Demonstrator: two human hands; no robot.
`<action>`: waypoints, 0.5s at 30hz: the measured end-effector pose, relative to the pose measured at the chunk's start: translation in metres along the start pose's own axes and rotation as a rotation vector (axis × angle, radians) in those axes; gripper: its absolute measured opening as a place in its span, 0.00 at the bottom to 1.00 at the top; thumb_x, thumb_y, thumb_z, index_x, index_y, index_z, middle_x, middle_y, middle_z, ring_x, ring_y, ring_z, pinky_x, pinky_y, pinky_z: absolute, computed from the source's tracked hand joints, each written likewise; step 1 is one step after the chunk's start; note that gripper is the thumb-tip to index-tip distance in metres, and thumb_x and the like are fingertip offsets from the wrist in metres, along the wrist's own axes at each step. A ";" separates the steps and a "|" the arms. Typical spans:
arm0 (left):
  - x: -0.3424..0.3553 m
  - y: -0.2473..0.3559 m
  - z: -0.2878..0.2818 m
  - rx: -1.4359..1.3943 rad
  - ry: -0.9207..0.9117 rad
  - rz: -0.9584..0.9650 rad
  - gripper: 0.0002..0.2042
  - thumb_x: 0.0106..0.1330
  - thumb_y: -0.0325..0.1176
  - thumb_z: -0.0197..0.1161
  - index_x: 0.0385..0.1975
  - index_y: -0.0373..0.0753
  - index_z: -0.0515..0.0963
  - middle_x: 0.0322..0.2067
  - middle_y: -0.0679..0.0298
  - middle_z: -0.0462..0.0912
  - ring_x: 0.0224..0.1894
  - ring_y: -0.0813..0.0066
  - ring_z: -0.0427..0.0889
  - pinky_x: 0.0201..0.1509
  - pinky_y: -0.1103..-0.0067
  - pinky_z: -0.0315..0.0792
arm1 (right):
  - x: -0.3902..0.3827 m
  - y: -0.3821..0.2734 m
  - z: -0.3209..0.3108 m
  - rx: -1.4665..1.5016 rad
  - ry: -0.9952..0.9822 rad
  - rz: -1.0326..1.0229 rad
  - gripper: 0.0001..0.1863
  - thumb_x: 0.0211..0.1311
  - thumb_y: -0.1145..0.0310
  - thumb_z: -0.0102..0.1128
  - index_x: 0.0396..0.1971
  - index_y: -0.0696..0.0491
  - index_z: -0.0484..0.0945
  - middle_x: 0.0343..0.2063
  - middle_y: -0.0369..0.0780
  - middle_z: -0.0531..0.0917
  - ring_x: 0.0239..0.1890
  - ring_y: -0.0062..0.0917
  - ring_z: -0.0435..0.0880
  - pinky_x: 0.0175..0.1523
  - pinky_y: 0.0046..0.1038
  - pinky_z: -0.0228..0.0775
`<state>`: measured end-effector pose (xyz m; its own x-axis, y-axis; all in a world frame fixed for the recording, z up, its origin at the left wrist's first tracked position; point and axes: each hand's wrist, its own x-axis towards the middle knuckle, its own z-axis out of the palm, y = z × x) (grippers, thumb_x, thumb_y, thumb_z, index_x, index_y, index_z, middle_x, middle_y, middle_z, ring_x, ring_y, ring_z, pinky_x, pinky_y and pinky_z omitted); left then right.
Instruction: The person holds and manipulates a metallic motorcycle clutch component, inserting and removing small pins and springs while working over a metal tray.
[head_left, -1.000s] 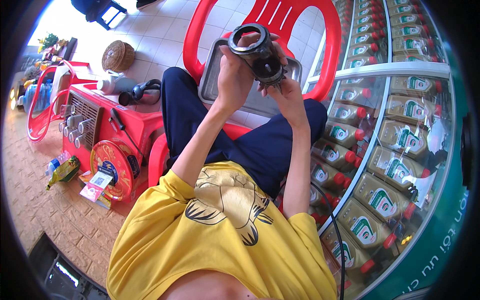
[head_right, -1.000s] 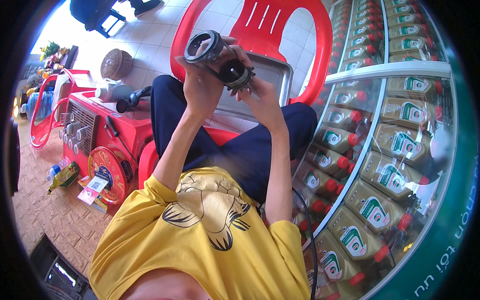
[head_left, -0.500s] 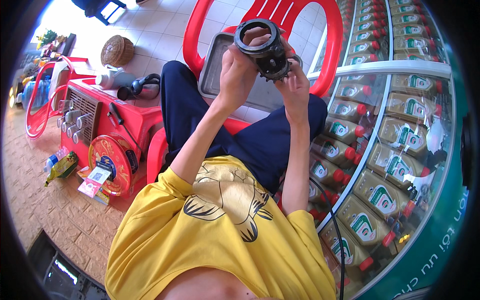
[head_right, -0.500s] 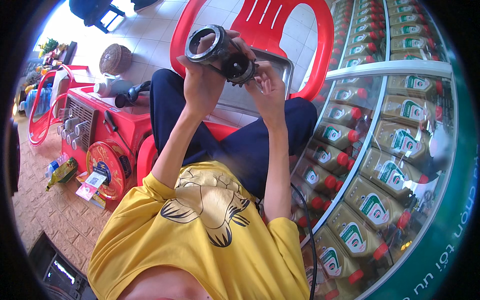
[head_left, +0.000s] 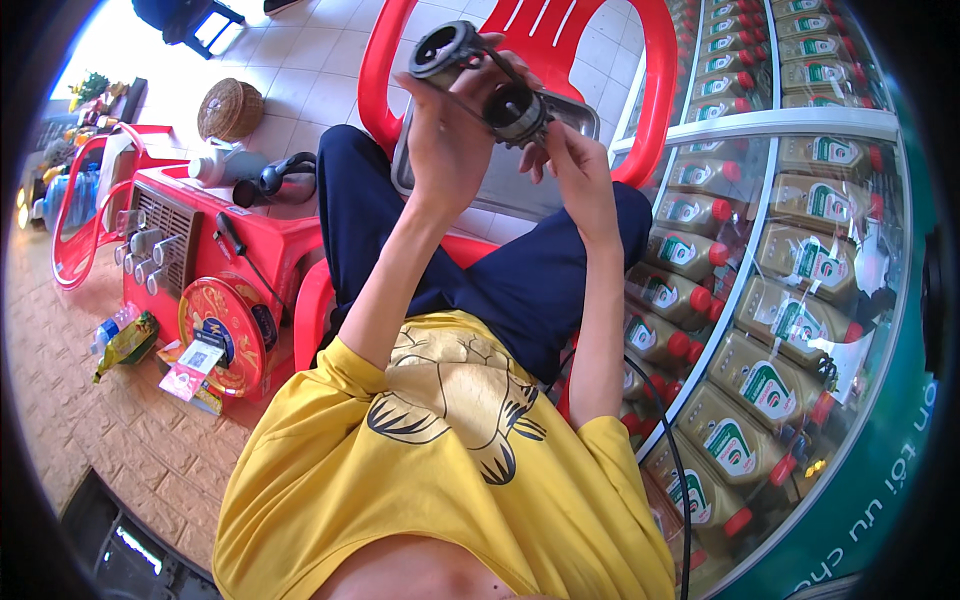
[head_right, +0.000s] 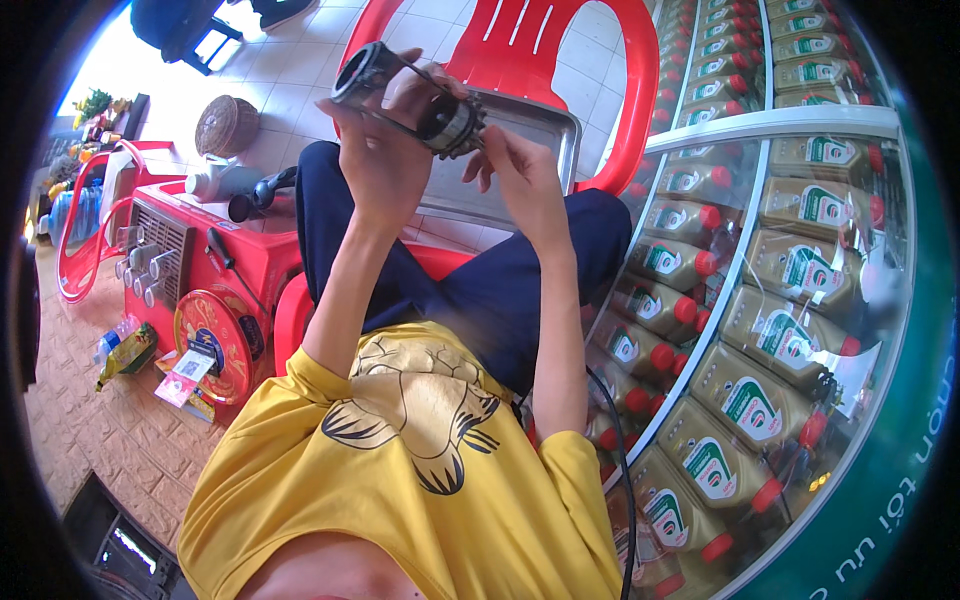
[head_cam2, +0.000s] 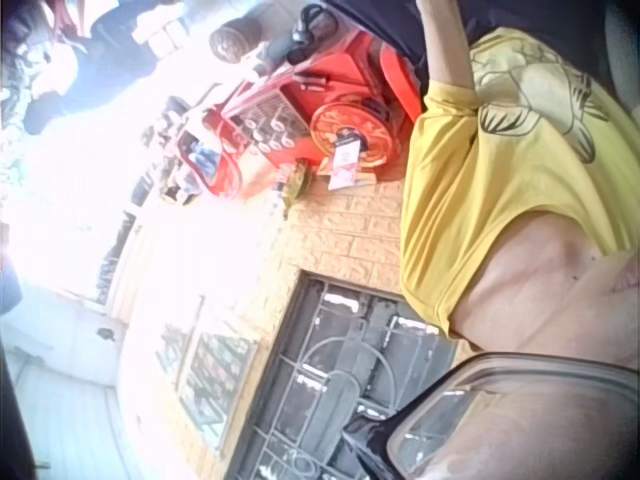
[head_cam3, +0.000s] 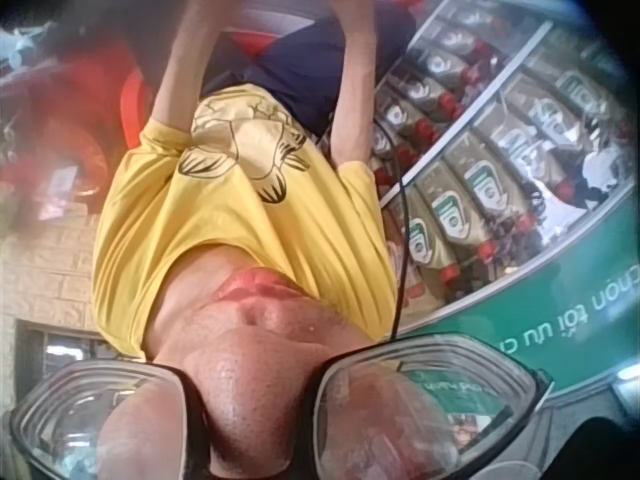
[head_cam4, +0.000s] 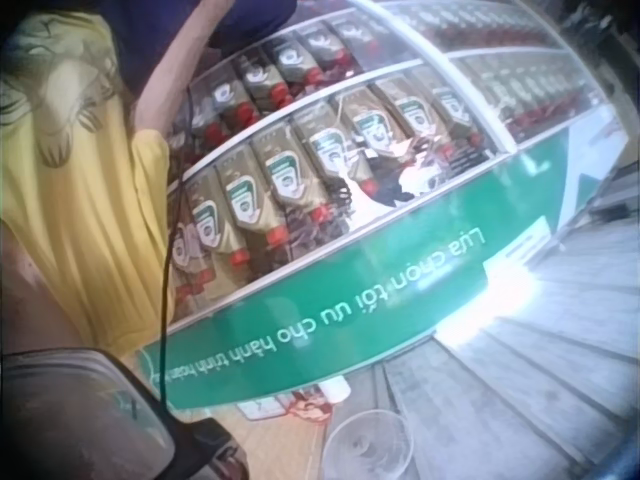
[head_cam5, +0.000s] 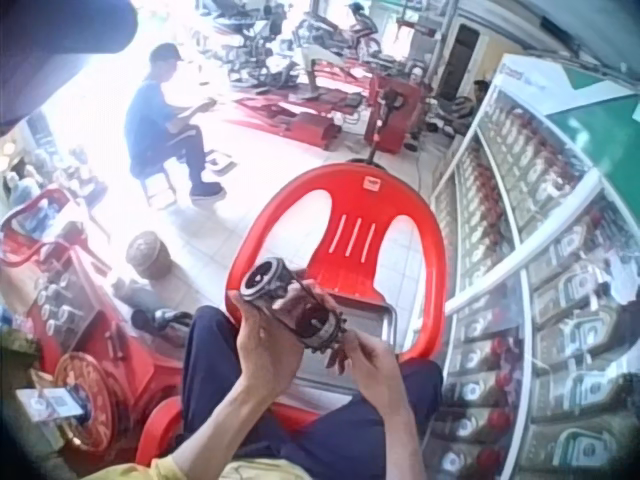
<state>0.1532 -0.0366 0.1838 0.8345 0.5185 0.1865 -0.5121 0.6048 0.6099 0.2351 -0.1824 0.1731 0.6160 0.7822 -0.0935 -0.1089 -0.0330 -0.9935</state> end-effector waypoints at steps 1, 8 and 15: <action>0.000 -0.001 -0.001 -0.034 0.032 -0.008 0.45 0.68 0.74 0.33 0.65 0.33 0.61 0.49 0.52 0.77 0.54 0.57 0.77 0.62 0.63 0.68 | -0.001 -0.001 0.002 -0.080 0.070 -0.050 0.08 0.69 0.70 0.62 0.41 0.59 0.81 0.29 0.35 0.85 0.28 0.15 0.79 0.34 0.19 0.68; -0.002 0.000 -0.009 -0.179 0.145 -0.028 0.43 0.67 0.72 0.44 0.66 0.36 0.60 0.53 0.50 0.75 0.59 0.52 0.73 0.67 0.60 0.65 | -0.002 -0.016 0.021 -0.305 0.226 -0.073 0.10 0.70 0.64 0.62 0.39 0.56 0.84 0.28 0.36 0.86 0.26 0.16 0.78 0.30 0.22 0.67; -0.004 0.002 -0.015 -0.249 0.122 -0.022 0.42 0.66 0.71 0.48 0.66 0.37 0.62 0.54 0.48 0.73 0.60 0.49 0.73 0.68 0.57 0.64 | -0.002 -0.020 0.025 -0.497 0.325 -0.296 0.12 0.70 0.61 0.62 0.38 0.55 0.84 0.24 0.35 0.85 0.24 0.18 0.79 0.31 0.22 0.68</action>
<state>0.1457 -0.0289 0.1727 0.8227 0.5639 0.0719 -0.5412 0.7385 0.4022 0.2167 -0.1675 0.1946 0.7772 0.5773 0.2504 0.4259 -0.1895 -0.8847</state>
